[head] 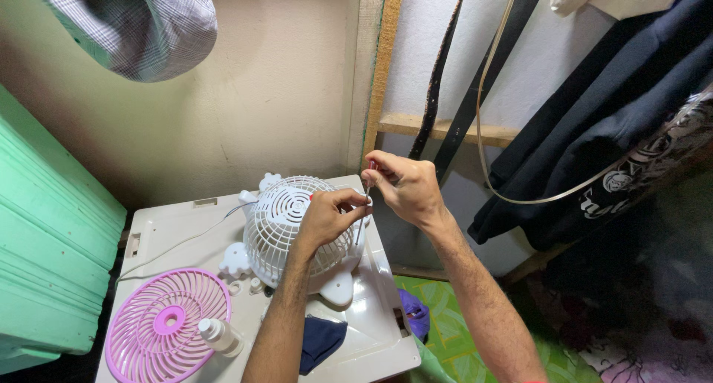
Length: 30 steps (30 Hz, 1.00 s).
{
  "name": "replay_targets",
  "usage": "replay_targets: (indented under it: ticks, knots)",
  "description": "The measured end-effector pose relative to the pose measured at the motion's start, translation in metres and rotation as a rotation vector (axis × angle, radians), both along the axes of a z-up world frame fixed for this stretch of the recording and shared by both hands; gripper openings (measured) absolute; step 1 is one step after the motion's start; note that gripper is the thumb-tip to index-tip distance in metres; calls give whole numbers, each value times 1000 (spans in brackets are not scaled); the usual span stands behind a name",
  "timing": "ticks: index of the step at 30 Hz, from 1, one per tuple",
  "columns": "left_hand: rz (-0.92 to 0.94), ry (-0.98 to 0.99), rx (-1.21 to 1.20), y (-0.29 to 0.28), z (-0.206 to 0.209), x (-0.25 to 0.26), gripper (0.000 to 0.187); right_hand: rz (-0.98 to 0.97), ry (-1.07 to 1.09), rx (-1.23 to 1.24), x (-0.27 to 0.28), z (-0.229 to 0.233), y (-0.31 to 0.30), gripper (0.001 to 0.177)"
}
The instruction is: The person wipes the white fan cage with a blue cloth, then reattaches the cage to the fan base. They secure the cage using a screwdriver and tighten the screws. The person then attaches the front grill to the fan.
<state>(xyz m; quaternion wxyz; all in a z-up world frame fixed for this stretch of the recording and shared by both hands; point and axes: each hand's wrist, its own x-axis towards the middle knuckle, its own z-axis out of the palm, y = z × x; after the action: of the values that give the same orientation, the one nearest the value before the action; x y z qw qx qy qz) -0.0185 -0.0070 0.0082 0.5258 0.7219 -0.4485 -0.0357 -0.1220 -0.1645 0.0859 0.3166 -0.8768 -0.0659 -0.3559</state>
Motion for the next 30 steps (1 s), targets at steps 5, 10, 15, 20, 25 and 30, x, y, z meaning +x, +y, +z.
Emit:
replay_targets:
  ticks: [5, 10, 15, 20, 25, 30]
  knots:
    - [-49, -28, 10, 2, -1, 0, 18, -189, -114, -31, 4, -7, 9, 20]
    - [-26, -32, -23, 2, -3, 5, 16, 88, 121, 153, 5, 6, -2, 33]
    - [-30, -11, -22, 1, -8, 5, 16, 367, 364, 141, 7, 24, -24, 35]
    - [-48, 7, -41, 2, -8, 5, 16, 384, 355, 118, 10, 27, -23, 27]
    - [-35, 7, -28, 3, -9, 7, 16, 310, 321, 144, 7, 23, -13, 16]
    - [-33, 40, -6, 2, -11, 5, 15, 221, 175, -35, 3, 19, -8, 13]
